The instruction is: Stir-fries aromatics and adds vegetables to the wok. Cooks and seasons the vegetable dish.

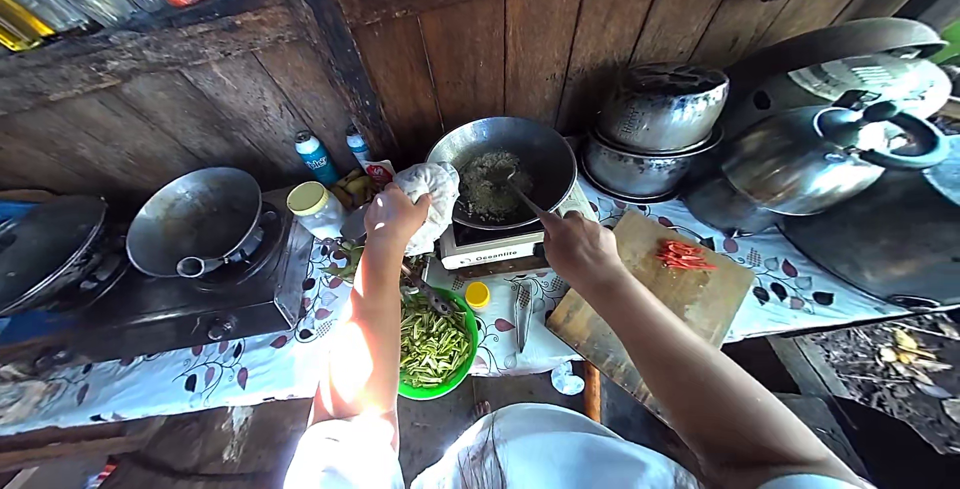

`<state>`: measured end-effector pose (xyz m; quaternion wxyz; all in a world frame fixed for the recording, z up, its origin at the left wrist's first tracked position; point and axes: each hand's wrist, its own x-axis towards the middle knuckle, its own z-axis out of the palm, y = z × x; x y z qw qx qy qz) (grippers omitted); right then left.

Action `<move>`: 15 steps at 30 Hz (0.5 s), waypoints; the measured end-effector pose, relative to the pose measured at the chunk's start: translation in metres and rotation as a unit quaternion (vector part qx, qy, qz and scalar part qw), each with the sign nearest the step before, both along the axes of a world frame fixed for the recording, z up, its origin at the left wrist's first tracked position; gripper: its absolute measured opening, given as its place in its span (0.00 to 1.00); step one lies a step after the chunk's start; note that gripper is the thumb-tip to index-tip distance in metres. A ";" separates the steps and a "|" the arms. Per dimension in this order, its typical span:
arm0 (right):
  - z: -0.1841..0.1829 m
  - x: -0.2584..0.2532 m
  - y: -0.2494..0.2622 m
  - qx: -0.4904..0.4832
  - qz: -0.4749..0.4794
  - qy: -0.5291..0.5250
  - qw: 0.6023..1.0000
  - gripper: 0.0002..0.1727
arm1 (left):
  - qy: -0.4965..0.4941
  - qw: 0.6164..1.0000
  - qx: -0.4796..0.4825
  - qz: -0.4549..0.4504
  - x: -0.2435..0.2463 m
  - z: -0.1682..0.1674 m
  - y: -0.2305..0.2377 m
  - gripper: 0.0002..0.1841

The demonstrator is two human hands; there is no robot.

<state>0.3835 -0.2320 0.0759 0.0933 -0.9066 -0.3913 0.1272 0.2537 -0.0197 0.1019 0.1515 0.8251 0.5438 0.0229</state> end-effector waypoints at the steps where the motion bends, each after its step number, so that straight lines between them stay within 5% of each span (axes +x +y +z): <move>1: 0.006 -0.006 -0.012 0.005 0.001 0.003 1.000 0.20 | -0.001 1.000 -0.002 -0.001 0.000 0.000 0.000 0.37; 6: 0.027 -0.021 -0.079 0.081 0.033 -0.109 0.990 0.17 | -0.022 1.000 -0.006 -0.006 -0.003 0.001 -0.001 0.36; 10: 0.026 -0.005 -0.049 -0.005 -0.015 -0.031 0.999 0.17 | -0.010 1.000 -0.002 -0.008 -0.002 0.002 -0.001 0.36; 15: -0.013 0.014 -0.009 0.044 -0.021 -0.016 0.999 0.20 | -0.009 1.000 -0.001 -0.012 -0.003 0.001 -0.002 0.37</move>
